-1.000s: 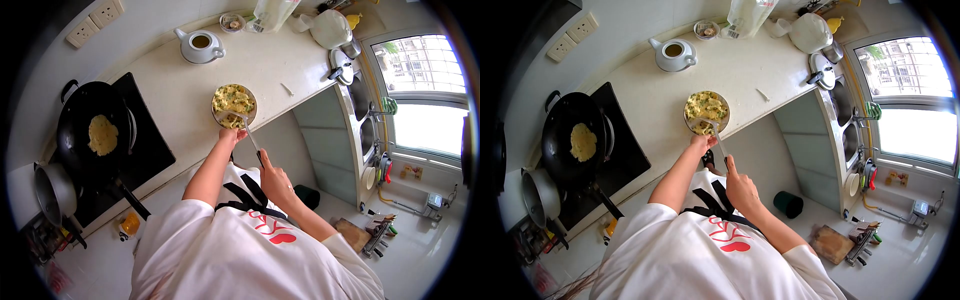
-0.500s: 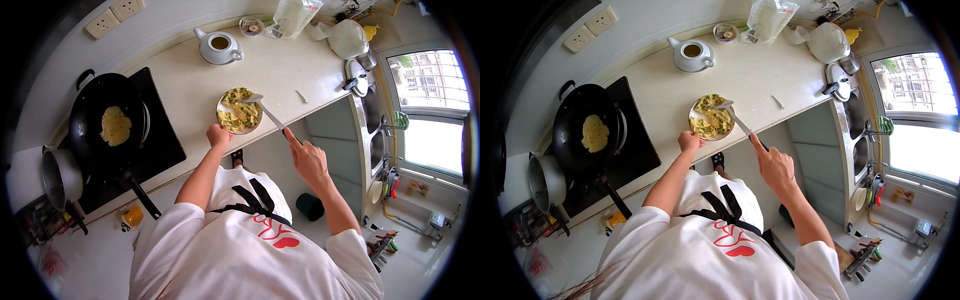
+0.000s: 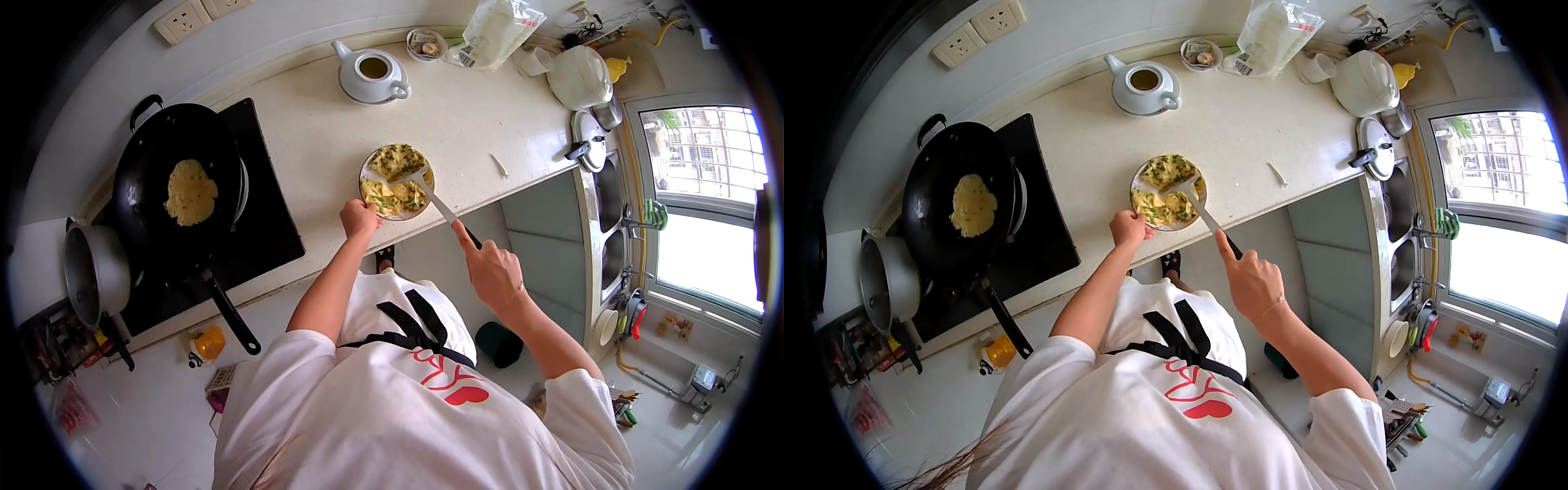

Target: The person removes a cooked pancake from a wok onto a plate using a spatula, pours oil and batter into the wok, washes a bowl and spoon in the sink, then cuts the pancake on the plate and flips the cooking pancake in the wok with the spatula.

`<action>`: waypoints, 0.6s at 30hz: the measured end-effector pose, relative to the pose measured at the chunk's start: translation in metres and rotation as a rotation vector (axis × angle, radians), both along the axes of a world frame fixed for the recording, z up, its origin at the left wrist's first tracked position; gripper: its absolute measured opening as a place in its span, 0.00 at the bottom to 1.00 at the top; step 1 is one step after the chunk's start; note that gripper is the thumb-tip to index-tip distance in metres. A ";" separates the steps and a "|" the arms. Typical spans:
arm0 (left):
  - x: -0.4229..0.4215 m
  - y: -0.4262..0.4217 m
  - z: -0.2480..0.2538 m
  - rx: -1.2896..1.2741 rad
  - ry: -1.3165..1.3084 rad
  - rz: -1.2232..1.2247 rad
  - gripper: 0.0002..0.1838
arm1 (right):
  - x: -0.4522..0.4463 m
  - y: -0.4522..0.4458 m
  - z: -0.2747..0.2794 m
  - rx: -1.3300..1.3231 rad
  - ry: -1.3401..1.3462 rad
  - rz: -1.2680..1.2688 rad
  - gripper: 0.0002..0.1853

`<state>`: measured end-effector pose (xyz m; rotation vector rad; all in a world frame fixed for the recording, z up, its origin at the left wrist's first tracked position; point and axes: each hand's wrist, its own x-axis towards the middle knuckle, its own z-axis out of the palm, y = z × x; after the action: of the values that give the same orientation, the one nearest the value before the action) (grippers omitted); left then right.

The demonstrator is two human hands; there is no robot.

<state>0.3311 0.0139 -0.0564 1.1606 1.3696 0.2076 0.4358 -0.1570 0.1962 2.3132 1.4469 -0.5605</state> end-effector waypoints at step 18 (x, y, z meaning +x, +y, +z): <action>0.000 0.002 0.012 -0.010 -0.006 -0.038 0.10 | -0.004 -0.007 0.001 0.017 0.032 0.012 0.42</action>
<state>0.3307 0.0158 -0.0441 1.1760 1.3411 0.1768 0.4322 -0.1639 0.1972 2.3173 1.4842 -0.5873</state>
